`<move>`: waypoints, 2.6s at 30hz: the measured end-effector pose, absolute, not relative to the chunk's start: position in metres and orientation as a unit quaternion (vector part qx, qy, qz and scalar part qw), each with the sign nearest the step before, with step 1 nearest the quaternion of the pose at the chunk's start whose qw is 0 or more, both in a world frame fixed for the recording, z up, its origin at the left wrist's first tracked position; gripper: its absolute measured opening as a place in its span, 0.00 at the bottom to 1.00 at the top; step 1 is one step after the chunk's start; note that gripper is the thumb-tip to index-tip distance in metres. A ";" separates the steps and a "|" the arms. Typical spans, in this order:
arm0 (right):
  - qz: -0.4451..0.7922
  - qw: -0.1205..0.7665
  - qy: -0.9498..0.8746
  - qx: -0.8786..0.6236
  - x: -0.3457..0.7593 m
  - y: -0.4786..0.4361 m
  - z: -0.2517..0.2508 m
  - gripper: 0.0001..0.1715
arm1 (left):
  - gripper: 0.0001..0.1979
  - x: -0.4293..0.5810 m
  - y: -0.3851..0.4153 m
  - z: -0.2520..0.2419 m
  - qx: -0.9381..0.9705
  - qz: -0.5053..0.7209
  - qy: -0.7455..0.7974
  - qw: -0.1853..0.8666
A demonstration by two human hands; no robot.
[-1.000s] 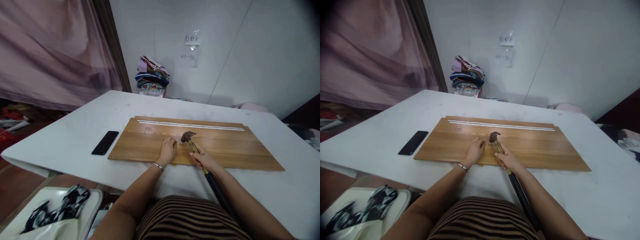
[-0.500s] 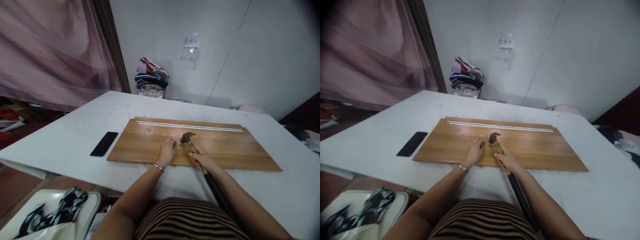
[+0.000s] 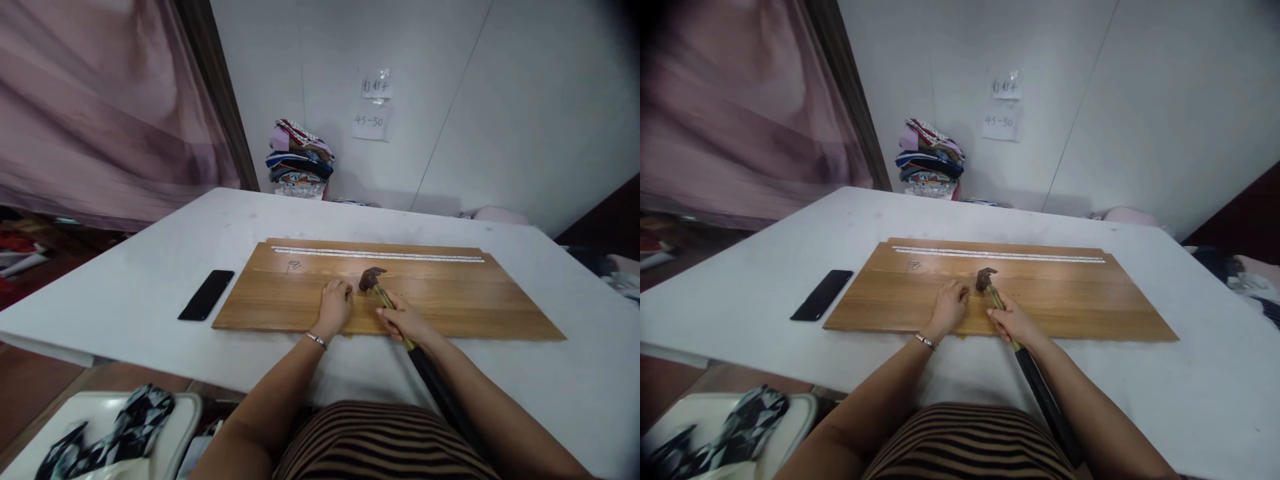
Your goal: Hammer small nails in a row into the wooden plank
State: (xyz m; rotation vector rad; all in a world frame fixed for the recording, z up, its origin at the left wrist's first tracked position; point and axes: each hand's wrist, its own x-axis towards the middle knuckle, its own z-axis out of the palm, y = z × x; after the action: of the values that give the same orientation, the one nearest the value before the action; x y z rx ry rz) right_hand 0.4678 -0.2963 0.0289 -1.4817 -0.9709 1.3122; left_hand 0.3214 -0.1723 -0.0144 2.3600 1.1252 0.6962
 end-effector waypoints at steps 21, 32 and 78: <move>0.534 0.469 -0.396 -0.582 0.466 -0.296 0.031 0.48 | 0.08 0.322 -0.171 -0.016 0.853 0.242 0.410 0.214; 0.529 0.458 -0.391 -0.598 0.467 -0.295 0.034 0.47 | 0.09 0.322 -0.171 -0.015 0.854 0.251 0.404 0.211; 0.530 0.454 -0.391 -0.600 0.466 -0.296 0.037 0.46 | 0.10 0.322 -0.171 -0.012 0.848 0.254 0.406 0.226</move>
State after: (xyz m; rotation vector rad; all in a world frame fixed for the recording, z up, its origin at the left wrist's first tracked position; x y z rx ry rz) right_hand 0.4662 -0.2959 0.0368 -1.4815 -0.9640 1.3081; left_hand 0.3216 -0.1713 -0.0124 2.3394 1.1190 0.6998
